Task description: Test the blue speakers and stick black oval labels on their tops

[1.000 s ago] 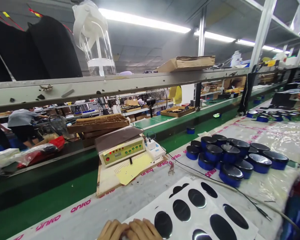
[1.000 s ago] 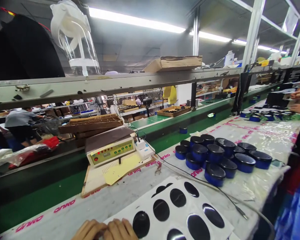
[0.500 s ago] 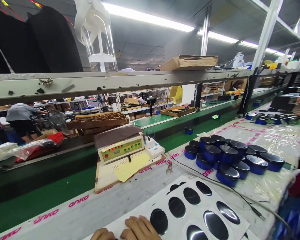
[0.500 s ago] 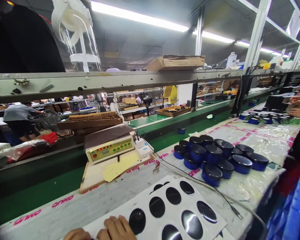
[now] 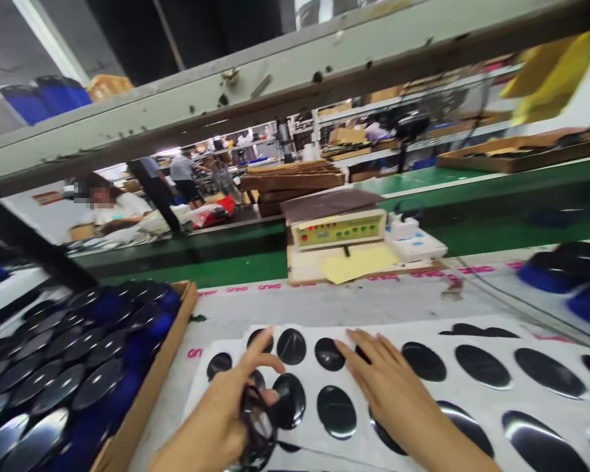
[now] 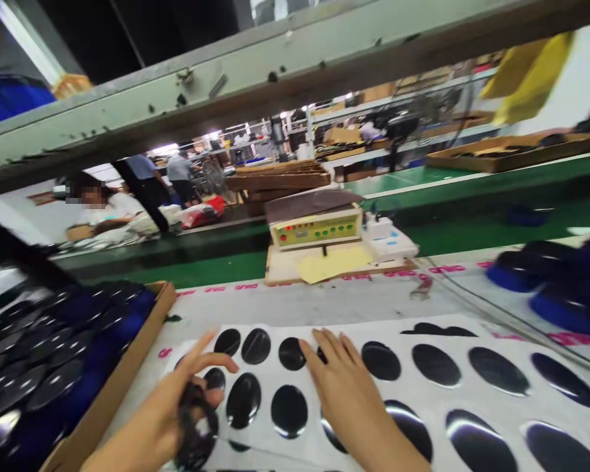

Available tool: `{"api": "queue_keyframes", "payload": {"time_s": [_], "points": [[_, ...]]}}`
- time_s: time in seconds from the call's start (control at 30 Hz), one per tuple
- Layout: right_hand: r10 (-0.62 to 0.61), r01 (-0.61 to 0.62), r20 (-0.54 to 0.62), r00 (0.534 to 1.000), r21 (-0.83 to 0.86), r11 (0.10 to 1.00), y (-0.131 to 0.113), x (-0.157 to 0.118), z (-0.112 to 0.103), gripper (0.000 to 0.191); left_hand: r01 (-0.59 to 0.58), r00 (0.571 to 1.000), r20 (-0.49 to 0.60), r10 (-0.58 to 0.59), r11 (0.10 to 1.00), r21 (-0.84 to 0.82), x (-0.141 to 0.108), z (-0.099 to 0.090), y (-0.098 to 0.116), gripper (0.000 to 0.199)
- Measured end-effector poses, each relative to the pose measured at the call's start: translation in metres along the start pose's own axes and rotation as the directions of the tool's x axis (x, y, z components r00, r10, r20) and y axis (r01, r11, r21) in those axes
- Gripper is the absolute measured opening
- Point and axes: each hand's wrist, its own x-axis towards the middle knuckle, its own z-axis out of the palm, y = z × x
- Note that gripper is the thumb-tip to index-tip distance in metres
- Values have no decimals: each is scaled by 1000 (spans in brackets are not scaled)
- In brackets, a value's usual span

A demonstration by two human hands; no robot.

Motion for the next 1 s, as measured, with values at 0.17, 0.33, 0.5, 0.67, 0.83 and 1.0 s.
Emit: {"api": "queue_keyframes", "payload": {"time_s": [0.17,0.33,0.5,0.67,0.83,1.0], "points": [[-84,86,-51,995,42,995,0,-5,12,38,7,966,255,-46,988,153,8,16,32,73],[-122,124,-55,991,22,992,8,-11,6,37,-121,934,356,11,950,289,20,28,33,57],[-163,165,-127,978,-2,986,-4,-7,-2,44,-142,916,400,-2,934,329,24,37,33,43],[-253,259,-77,964,84,962,-37,-1,-1,47,-224,937,336,93,899,377,12,43,26,64],[-273,273,-16,962,89,958,-42,2,-3,45,-367,930,147,337,831,418,-3,53,9,37],[-282,277,21,959,135,951,-41,2,-8,43,-473,867,14,497,815,333,-16,56,-5,20]]}}
